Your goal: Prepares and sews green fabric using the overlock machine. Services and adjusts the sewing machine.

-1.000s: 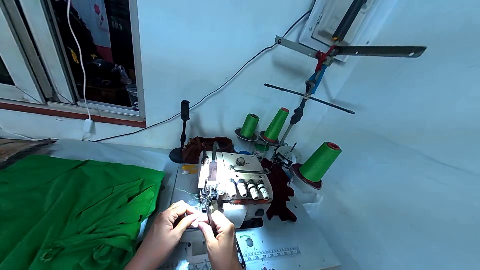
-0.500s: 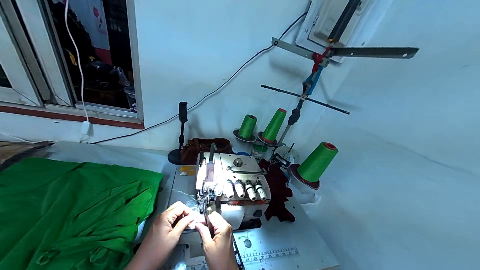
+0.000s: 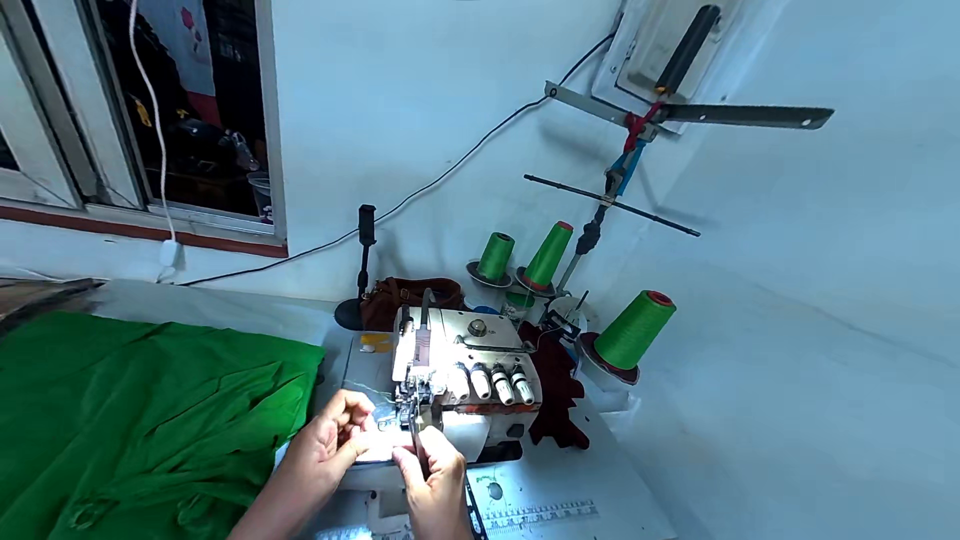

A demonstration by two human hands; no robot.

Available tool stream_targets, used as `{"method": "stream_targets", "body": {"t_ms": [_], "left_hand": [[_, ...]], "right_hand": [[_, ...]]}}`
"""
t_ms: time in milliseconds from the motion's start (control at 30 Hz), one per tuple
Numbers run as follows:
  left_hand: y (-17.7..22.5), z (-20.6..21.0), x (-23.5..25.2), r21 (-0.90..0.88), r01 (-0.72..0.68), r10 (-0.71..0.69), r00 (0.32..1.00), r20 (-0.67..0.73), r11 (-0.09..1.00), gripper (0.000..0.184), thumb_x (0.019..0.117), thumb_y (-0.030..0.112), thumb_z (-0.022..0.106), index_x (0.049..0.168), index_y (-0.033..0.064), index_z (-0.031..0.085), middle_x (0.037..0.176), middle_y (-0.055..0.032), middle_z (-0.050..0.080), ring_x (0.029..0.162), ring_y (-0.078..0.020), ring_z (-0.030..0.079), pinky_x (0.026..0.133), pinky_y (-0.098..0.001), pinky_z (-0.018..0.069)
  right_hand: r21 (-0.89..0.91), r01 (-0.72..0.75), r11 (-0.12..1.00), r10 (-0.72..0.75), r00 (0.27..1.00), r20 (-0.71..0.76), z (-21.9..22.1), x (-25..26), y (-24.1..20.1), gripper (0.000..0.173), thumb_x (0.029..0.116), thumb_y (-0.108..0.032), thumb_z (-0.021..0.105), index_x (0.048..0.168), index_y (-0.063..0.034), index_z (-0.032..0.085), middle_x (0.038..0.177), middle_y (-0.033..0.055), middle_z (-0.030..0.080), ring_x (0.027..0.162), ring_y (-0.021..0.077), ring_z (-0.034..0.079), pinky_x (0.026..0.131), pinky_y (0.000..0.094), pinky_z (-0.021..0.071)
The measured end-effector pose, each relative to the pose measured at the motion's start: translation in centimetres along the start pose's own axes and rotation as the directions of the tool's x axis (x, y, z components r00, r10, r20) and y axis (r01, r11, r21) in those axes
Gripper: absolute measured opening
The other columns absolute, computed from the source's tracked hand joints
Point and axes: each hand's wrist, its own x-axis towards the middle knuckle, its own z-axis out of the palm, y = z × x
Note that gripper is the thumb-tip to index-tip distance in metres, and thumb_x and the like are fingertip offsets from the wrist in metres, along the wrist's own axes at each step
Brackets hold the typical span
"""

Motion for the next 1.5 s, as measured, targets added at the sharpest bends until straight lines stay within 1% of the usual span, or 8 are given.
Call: {"method": "stream_targets", "body": {"t_ms": [133, 300, 467, 633, 733, 867, 1133, 1500], "left_hand": [[0.3, -0.3, 0.0, 0.091, 0.004, -0.007, 0.999, 0.031, 0.996, 0.012, 0.0968, 0.016, 0.056, 0.091, 0.0135, 0.066, 0.073, 0.0096, 0.062, 0.061, 0.0019, 0.054, 0.057, -0.0142, 0.0445], [-0.9, 0.4, 0.0, 0.24, -0.104, 0.097, 0.994, 0.041, 0.965, 0.019, 0.0872, 0.018, 0.069, 0.104, 0.0108, 0.073, 0.095, 0.0046, 0.069, 0.081, -0.0005, 0.063, 0.073, -0.0154, 0.0527], [-0.4, 1.1, -0.1, 0.327, -0.068, 0.073, 0.997, -0.002, 0.943, 0.012, 0.0879, 0.02, 0.067, 0.087, 0.0119, 0.075, 0.09, 0.0046, 0.068, 0.08, 0.0008, 0.062, 0.072, -0.0152, 0.0516], [-0.2, 1.2, -0.2, 0.36, -0.063, 0.069, 0.998, -0.004, 0.931, 0.016, 0.0914, 0.019, 0.061, 0.088, 0.0096, 0.073, 0.09, 0.0027, 0.066, 0.081, -0.0014, 0.063, 0.075, -0.0175, 0.0525], [-0.6, 0.8, -0.1, 0.267, -0.056, 0.065, 0.998, -0.026, 0.962, 0.014, 0.093, 0.016, 0.058, 0.091, 0.0101, 0.07, 0.088, 0.0039, 0.065, 0.077, -0.0002, 0.062, 0.071, -0.0157, 0.0524], [-1.1, -0.2, -0.1, -0.02, -0.029, 0.028, 0.998, -0.049, 0.999, 0.014, 0.0981, 0.012, 0.052, 0.096, 0.0111, 0.065, 0.084, 0.0028, 0.067, 0.073, -0.0059, 0.064, 0.068, -0.0203, 0.0542], [-1.4, -1.1, -0.5, -0.273, -0.002, -0.026, 0.995, -0.1, 0.962, 0.013, 0.0979, 0.013, 0.053, 0.094, 0.0141, 0.066, 0.092, 0.0006, 0.069, 0.079, -0.0078, 0.066, 0.07, -0.0193, 0.0552], [-1.4, -1.2, -0.6, -0.312, -0.004, -0.033, 0.993, -0.113, 0.95, 0.015, 0.0972, 0.011, 0.052, 0.093, 0.0129, 0.066, 0.091, -0.002, 0.069, 0.081, -0.0098, 0.066, 0.074, -0.0207, 0.0556]], "right_hand": [[-0.004, 0.003, 1.0, -0.003, 1.0, -0.015, 0.3, -0.1, 0.2, 0.011, 0.0891, -0.006, 0.066, 0.082, 0.0007, 0.071, 0.074, 0.0032, 0.062, 0.068, 0.002, 0.057, 0.064, 0.0165, 0.0482], [-0.001, -0.002, 1.0, 0.002, 1.0, -0.019, 0.3, -0.1, 0.2, 0.011, 0.0897, -0.006, 0.065, 0.083, 0.0005, 0.07, 0.075, 0.0033, 0.062, 0.068, 0.002, 0.057, 0.065, 0.0165, 0.0484], [0.014, -0.009, 1.0, 0.01, 1.0, -0.011, 0.2, 0.0, 0.2, 0.011, 0.09, -0.006, 0.065, 0.083, 0.0, 0.071, 0.075, 0.0026, 0.062, 0.069, 0.0018, 0.058, 0.066, 0.0163, 0.0487], [0.043, -0.001, 0.999, 0.005, 0.996, -0.09, 0.3, -0.4, -0.3, 0.01, 0.0886, -0.008, 0.069, 0.088, -0.0001, 0.076, 0.087, 0.0067, 0.067, 0.081, 0.0034, 0.063, 0.074, 0.0174, 0.0526], [-0.072, 0.174, 0.982, -0.187, 0.936, -0.3, -0.3, 0.2, -0.6, 0.017, 0.086, -0.004, 0.066, 0.098, 0.0041, 0.075, 0.101, 0.013, 0.064, 0.093, 0.0044, 0.064, 0.081, 0.0133, 0.0541], [-0.359, 0.168, 0.918, -0.327, 0.834, -0.445, -1.8, 2.8, -0.5, 0.019, 0.0843, -0.003, 0.065, 0.1, 0.0052, 0.071, 0.087, 0.0094, 0.063, 0.073, 0.0052, 0.06, 0.068, 0.0142, 0.0522], [-0.576, 0.097, 0.812, -0.381, 0.835, -0.397, -2.4, 4.2, -1.8, 0.005, 0.0779, -0.004, 0.073, 0.08, 0.0008, 0.071, 0.078, 0.0098, 0.063, 0.066, 0.012, 0.063, 0.059, 0.0217, 0.0532], [-0.556, 0.142, 0.819, -0.385, 0.854, -0.35, -3.1, 4.2, -1.8, 0.008, 0.0768, -0.003, 0.072, 0.084, 0.0007, 0.073, 0.081, 0.0097, 0.066, 0.068, 0.0116, 0.064, 0.061, 0.0223, 0.0537]]}}
